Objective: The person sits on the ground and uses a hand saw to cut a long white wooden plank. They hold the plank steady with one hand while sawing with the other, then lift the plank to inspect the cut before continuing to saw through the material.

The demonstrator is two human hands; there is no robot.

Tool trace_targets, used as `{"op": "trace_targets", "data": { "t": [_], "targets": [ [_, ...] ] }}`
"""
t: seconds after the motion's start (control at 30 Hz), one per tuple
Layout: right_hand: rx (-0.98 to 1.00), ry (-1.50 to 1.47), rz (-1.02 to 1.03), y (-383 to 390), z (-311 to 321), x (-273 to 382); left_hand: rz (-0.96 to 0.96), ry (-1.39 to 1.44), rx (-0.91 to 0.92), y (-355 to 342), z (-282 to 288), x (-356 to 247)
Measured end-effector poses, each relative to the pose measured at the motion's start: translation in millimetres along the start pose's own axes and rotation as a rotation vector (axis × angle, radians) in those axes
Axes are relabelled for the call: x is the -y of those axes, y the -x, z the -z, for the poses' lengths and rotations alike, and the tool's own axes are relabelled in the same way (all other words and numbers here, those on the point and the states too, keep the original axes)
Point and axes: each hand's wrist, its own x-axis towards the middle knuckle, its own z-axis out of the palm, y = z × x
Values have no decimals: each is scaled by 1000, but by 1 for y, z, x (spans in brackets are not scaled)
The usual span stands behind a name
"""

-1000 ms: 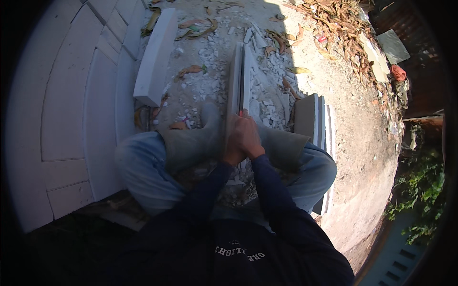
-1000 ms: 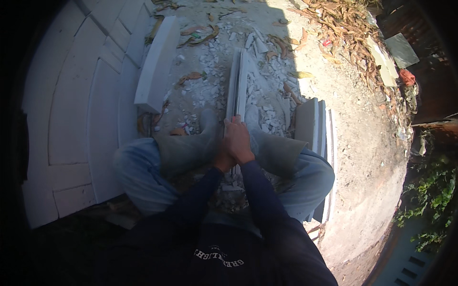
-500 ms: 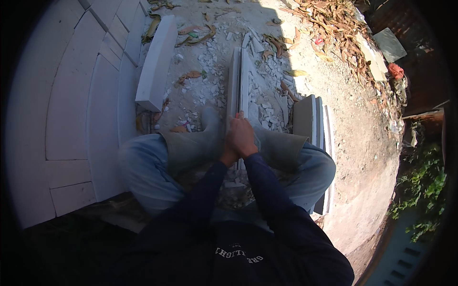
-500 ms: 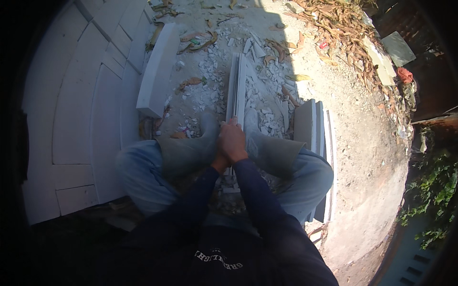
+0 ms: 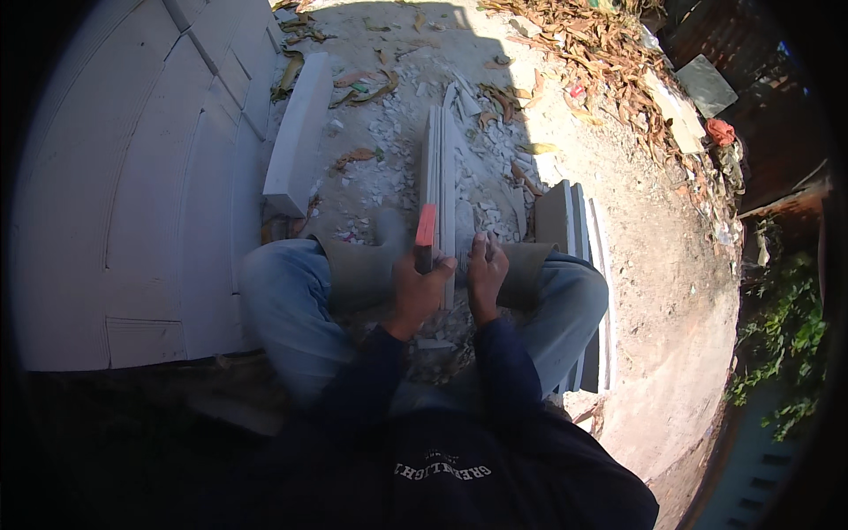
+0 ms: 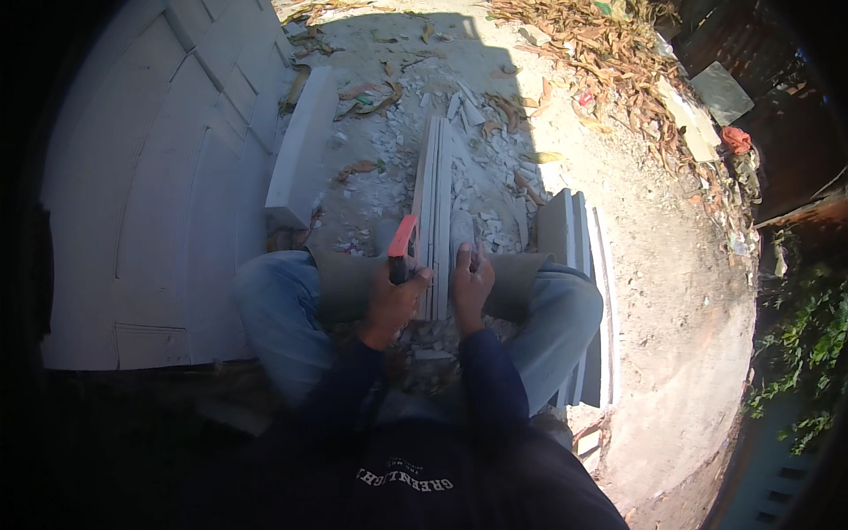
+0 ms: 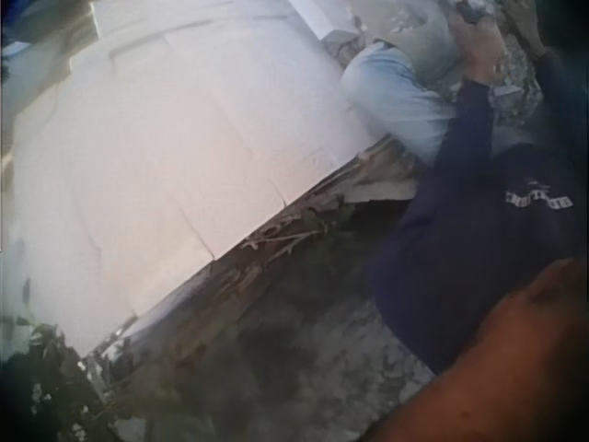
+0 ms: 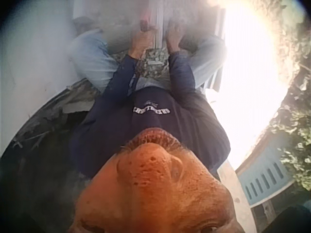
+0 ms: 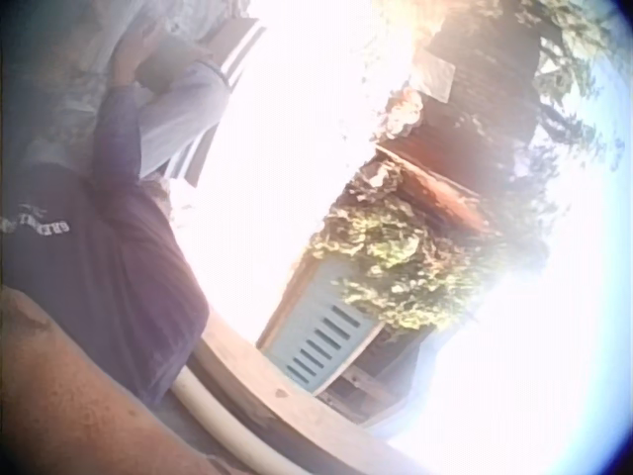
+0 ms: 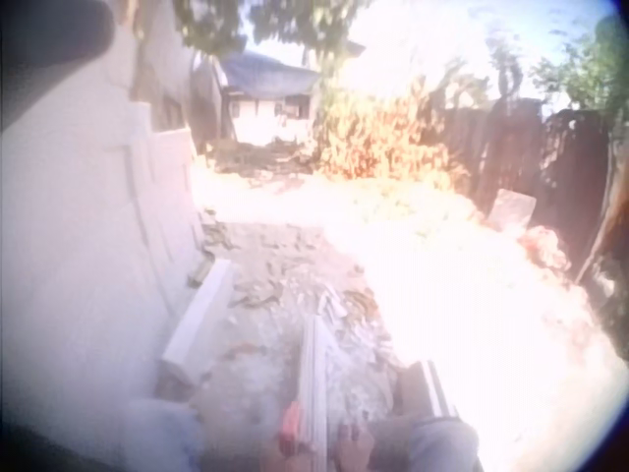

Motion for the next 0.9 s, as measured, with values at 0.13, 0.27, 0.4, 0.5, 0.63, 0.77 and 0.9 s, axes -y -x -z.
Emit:
{"op": "trace_targets", "data": {
  "t": [0.13,0.27,0.4,0.5,0.63,0.77,0.9],
  "targets": [
    [-100,614,-17,42,-28,-63,-61,-128,104,5,36,-114],
    [49,553,-72,72,-37,-60,51,11,150,-14,62,-176],
    [90,579,-75,84,-44,-80,103,128,330,-40,83,-224],
    [59,579,-32,88,-41,-95,141,180,302,-71,82,-220],
    [50,541,12,95,-45,-94,287,270,163,-108,103,-153],
    [-170,461,53,105,-57,-115,227,250,257,-87,89,-151],
    [-161,310,57,113,-54,-135,160,386,198,-83,103,-170]
  ]
}}
